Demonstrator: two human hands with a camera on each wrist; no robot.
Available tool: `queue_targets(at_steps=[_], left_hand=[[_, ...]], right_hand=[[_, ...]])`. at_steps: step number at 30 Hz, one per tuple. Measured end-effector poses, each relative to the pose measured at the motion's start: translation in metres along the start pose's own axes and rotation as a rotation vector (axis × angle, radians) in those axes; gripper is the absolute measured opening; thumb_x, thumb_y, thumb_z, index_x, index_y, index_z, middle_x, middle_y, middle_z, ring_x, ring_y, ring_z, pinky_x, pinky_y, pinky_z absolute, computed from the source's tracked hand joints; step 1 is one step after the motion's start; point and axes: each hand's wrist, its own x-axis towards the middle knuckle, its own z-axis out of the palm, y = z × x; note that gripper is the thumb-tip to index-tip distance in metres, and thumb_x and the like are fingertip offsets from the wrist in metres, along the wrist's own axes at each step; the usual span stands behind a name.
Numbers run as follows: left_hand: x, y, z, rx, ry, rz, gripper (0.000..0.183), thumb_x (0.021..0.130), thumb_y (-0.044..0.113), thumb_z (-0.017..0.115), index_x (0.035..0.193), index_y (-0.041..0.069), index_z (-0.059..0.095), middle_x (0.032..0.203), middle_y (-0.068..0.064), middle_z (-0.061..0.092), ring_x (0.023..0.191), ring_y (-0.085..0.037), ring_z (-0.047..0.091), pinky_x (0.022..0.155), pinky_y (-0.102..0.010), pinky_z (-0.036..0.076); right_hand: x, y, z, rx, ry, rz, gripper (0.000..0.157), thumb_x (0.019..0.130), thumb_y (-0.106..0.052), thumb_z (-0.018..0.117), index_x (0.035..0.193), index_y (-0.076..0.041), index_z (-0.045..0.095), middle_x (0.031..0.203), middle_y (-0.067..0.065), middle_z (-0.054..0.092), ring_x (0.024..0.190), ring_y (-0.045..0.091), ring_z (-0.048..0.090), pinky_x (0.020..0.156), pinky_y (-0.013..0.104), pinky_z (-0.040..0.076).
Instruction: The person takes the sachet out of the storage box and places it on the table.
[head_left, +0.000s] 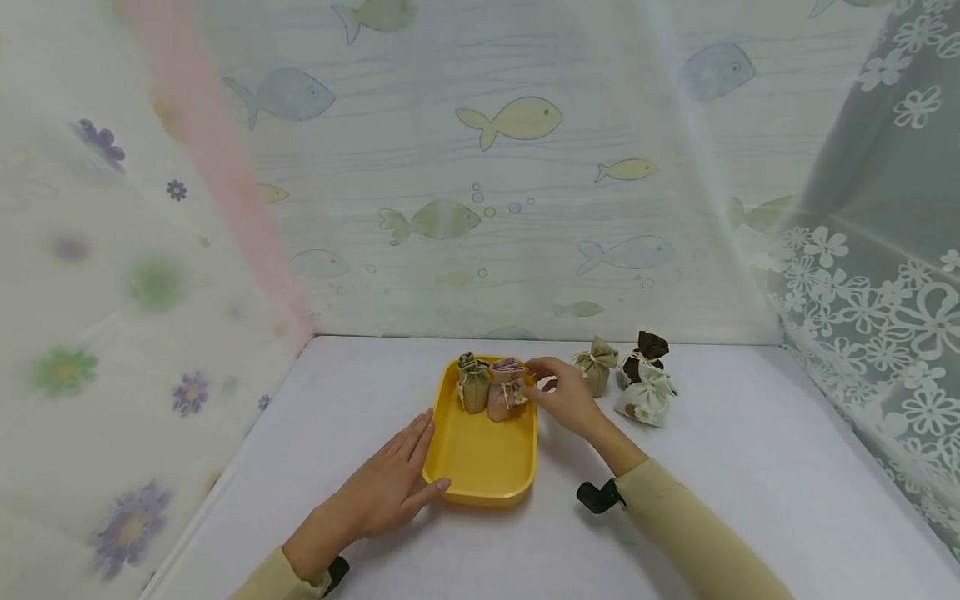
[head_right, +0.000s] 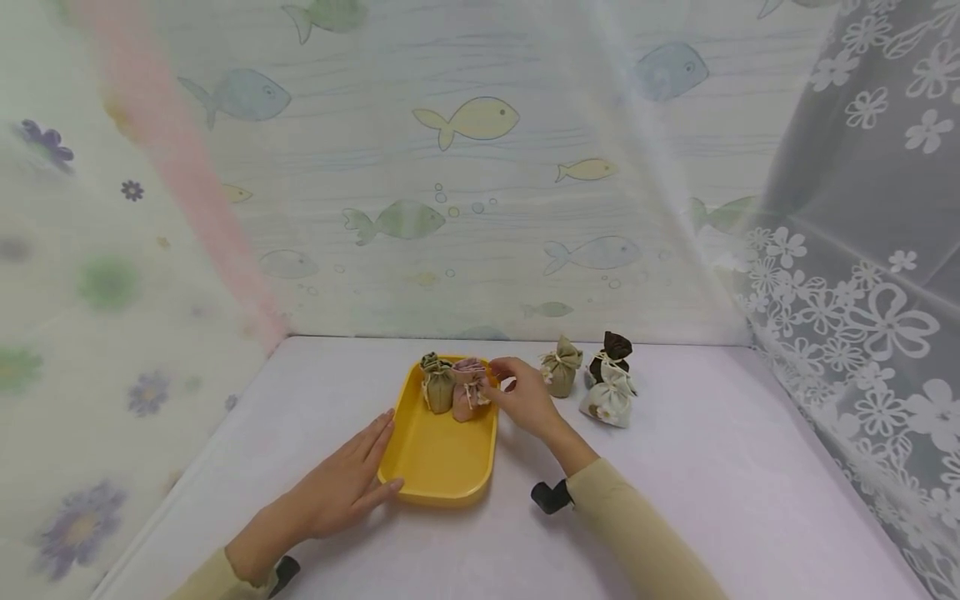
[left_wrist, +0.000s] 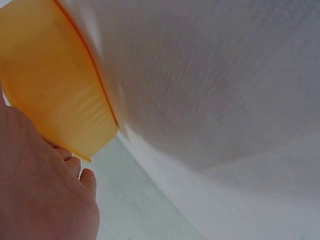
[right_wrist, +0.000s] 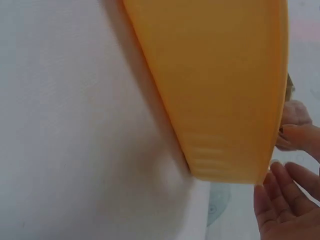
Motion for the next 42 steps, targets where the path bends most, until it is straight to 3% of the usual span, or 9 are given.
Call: queue_targets(at_steps=[8,12,17,26,35,42], left_hand=[[0.0,0.0,0.0,-0.011,-0.003,0.001,0.092,0.103,0.068,0.031,0.164,0.004,0.007,0.173,-0.007,-0.002,0.158,-0.018,0.002,0.127,-0.043,0.016],[0.0,-0.001,0.0,-0.009,-0.005,0.0,0.092,0.103,0.069,0.031,0.164,0.004,0.008,0.173,-0.007,-0.002,0.158,-0.018,0.003,0.127,-0.043,0.016],[0.0,0.0,0.001,-0.009,-0.012,-0.005,0.093,0.103,0.07,0.029,0.164,0.004,0.007,0.173,-0.006,-0.003,0.158,-0.018,0.002,0.127,-0.043,0.016],[0.0,0.0,0.001,-0.01,-0.006,-0.003,0.092,0.103,0.069,0.031,0.164,0.004,0.007,0.173,-0.007,-0.003,0.158,-0.019,0.003,0.127,-0.045,0.017],[0.001,0.0,0.0,-0.009,-0.016,-0.003,0.092,0.103,0.069,0.03,0.164,0.004,0.006,0.173,-0.007,-0.003,0.158,-0.018,0.002,0.127,-0.043,0.015],[0.002,0.0,0.0,-0.004,-0.019,-0.011,0.092,0.103,0.069,0.031,0.164,0.004,0.007,0.173,-0.007,-0.003,0.158,-0.019,0.002,0.127,-0.043,0.015]], right_hand=[[0.007,0.004,0.016,-0.051,-0.016,0.022,0.047,0.091,-0.018,0.079,0.133,-0.004,0.065,0.114,0.01,0.07,0.097,0.026,0.06,0.076,0.031,0.048],[0.01,0.006,0.02,-0.061,-0.023,-0.003,0.039,0.092,-0.016,0.078,0.128,-0.004,0.067,0.108,0.009,0.067,0.09,0.025,0.055,0.073,0.031,0.044],[0.013,0.008,0.022,-0.096,-0.027,-0.048,0.02,0.092,-0.011,0.077,0.11,-0.004,0.071,0.093,0.01,0.061,0.084,0.028,0.051,0.071,0.034,0.04],[0.016,0.01,0.024,-0.155,-0.047,-0.076,0.02,0.091,-0.009,0.077,0.11,-0.003,0.073,0.091,0.005,0.059,0.086,0.023,0.046,0.073,0.035,0.036],[0.013,0.007,0.018,-0.052,-0.049,-0.061,0.01,0.094,-0.009,0.072,0.101,-0.004,0.066,0.087,0.006,0.054,0.08,0.022,0.048,0.067,0.031,0.041],[0.006,-0.002,0.011,0.009,-0.008,-0.052,0.011,0.095,-0.012,0.072,0.103,-0.007,0.066,0.097,0.007,0.056,0.087,0.027,0.054,0.068,0.029,0.044]])
